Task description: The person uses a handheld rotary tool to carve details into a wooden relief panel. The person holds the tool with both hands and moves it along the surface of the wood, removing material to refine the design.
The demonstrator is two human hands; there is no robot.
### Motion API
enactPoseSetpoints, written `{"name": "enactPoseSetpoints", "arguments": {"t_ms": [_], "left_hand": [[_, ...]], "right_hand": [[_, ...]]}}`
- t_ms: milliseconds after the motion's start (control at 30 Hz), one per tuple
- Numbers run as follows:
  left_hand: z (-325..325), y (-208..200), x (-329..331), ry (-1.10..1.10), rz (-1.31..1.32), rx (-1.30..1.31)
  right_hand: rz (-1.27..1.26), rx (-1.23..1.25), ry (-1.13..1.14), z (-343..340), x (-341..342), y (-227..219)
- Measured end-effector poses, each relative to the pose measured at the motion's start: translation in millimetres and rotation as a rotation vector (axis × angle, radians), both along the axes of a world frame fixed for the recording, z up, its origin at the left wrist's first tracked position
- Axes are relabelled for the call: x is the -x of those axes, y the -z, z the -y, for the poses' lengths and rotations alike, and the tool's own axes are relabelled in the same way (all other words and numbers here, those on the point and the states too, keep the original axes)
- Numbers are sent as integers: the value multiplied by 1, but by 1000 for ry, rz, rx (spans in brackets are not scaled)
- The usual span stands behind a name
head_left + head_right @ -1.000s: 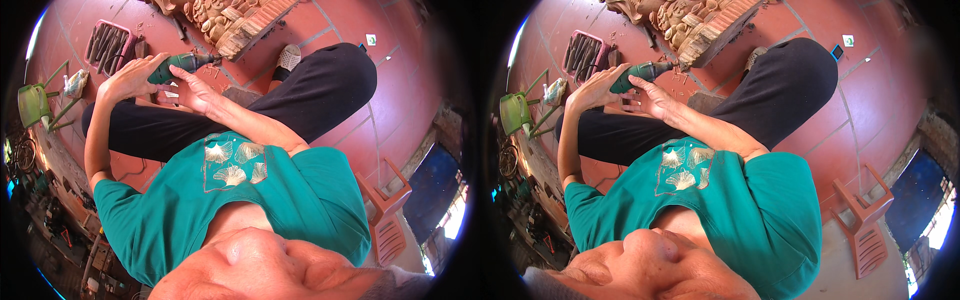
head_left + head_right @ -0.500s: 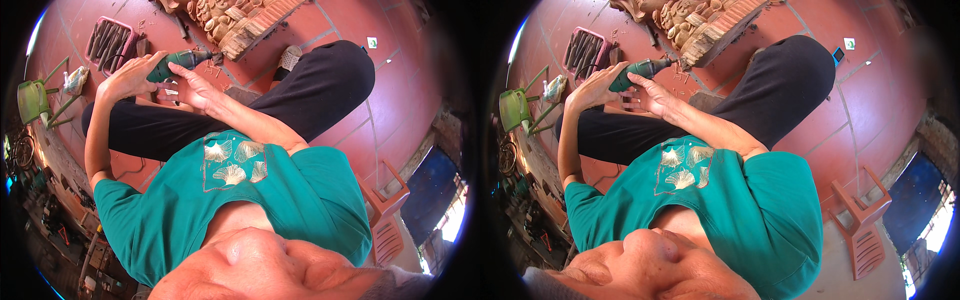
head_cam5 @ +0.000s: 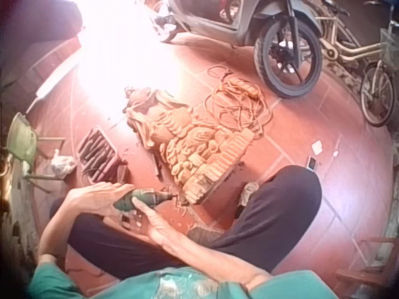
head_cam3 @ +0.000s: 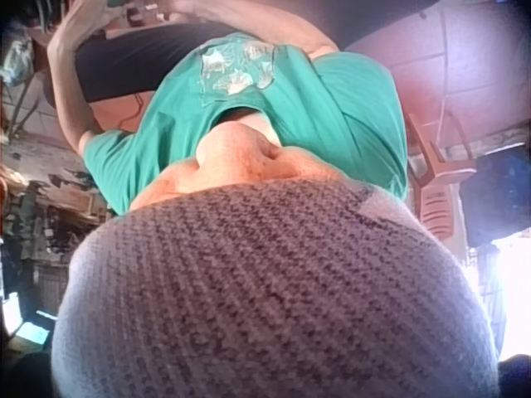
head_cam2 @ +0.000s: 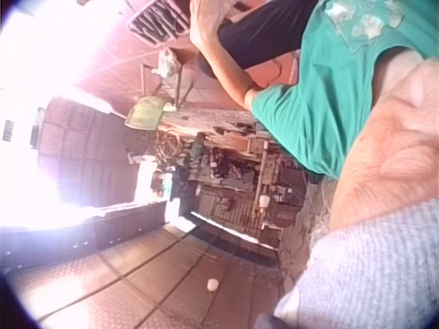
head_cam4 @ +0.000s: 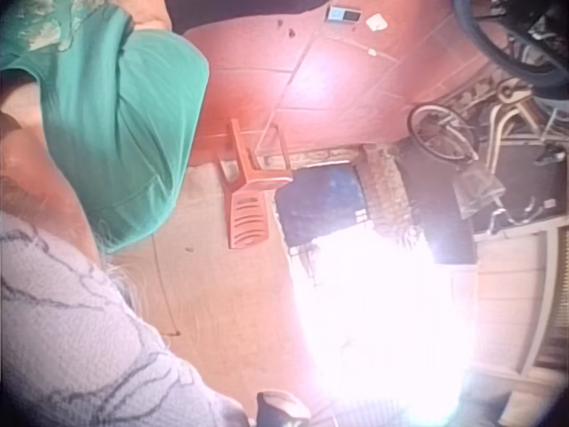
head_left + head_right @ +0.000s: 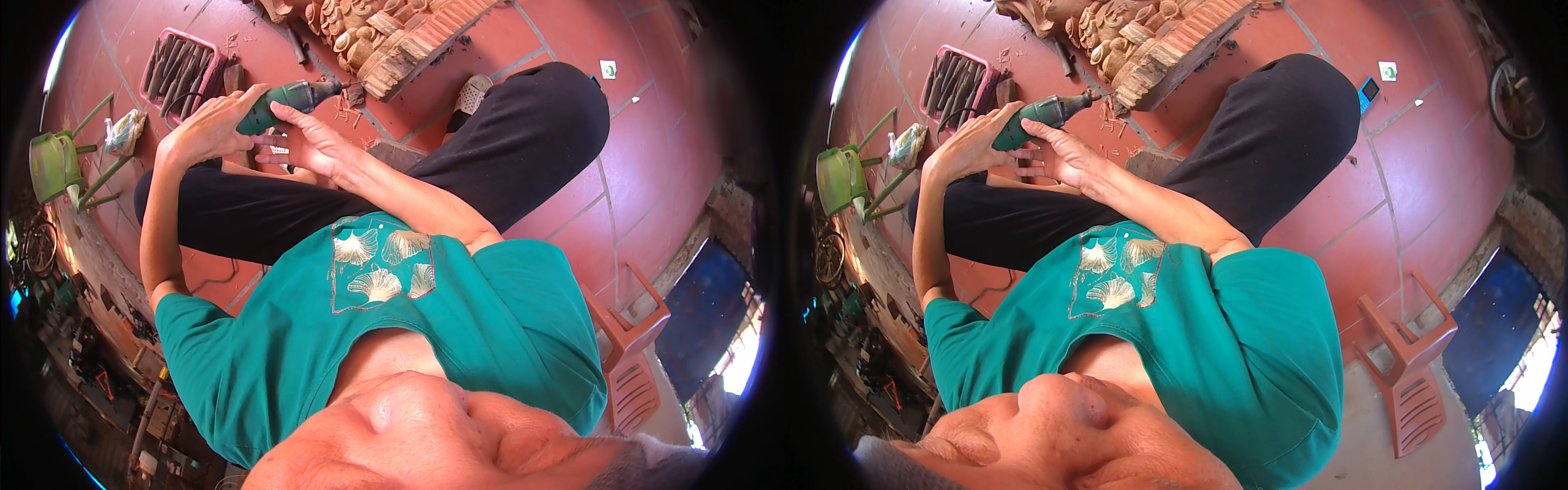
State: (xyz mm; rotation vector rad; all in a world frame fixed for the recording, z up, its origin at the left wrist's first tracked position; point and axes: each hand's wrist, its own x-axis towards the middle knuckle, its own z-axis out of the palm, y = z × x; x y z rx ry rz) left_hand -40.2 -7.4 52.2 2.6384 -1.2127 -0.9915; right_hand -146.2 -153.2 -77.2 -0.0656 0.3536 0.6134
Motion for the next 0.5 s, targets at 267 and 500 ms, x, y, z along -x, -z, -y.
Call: {"name": "enactPoseSetpoints", "arguments": {"t_ms": [267,500], "left_hand": [[0,1,1,9,13,14],[1,3,-3,49,-11,-2]], "right_hand": [[-21,5,16,0,2,-2],[-39,-23,27,-2,5,3]]}}
